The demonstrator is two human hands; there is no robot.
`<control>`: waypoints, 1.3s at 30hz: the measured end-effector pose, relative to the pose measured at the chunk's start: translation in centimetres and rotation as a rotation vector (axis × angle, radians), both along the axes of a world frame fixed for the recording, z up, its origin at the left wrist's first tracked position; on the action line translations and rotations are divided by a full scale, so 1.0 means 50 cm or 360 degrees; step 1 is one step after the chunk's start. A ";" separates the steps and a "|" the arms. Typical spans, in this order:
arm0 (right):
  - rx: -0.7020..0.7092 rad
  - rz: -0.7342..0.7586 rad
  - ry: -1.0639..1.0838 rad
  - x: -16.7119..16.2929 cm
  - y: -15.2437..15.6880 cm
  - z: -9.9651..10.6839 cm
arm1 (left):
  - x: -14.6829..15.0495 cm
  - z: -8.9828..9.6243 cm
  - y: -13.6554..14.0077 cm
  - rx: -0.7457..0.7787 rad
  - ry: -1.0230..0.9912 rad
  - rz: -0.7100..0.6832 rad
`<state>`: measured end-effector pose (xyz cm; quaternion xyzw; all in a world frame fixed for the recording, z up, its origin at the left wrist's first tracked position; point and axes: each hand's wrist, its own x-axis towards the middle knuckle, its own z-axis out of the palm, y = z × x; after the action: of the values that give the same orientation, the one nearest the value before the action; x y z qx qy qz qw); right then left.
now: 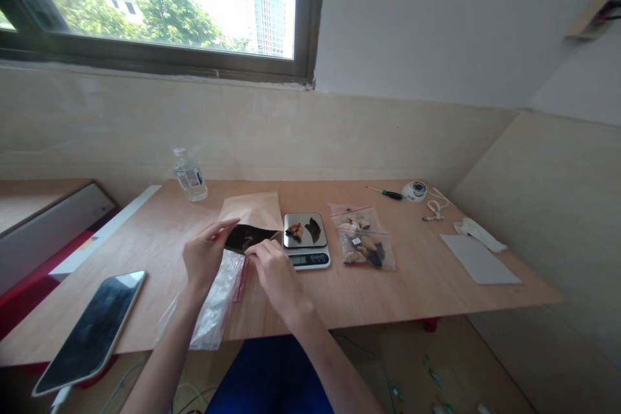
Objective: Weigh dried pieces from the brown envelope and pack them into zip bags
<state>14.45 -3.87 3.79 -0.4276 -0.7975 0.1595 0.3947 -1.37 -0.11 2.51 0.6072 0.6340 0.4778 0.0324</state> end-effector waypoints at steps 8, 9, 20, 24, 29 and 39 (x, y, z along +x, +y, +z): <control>-0.0272 -0.0041 0.0277 0.163 -0.002 -0.013 | -0.019 0.007 0.005 0.0040 -0.0035 0.0001; -0.0313 -0.0093 0.0245 0.183 0.008 -0.028 | -0.019 0.007 0.004 0.0039 -0.0042 -0.0013; -0.0142 -0.0303 -0.0092 0.219 0.142 -0.142 | -0.021 0.010 0.008 0.0016 0.0024 0.0012; -0.0080 -0.0323 -0.0073 0.222 0.152 -0.159 | -0.022 0.012 0.006 -0.0015 0.0008 0.0009; -0.0049 -0.0263 -0.0068 0.209 0.114 -0.162 | -0.019 0.011 0.005 -0.0017 -0.0007 0.0008; 0.0205 -0.0411 -0.0194 0.182 0.119 -0.168 | -0.016 0.016 0.002 -0.0045 -0.0031 0.0017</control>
<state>23.55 2.08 -4.61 -0.5091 -0.7670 0.0296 0.3894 -2.18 -0.02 3.31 0.5985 0.6436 0.4750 0.0445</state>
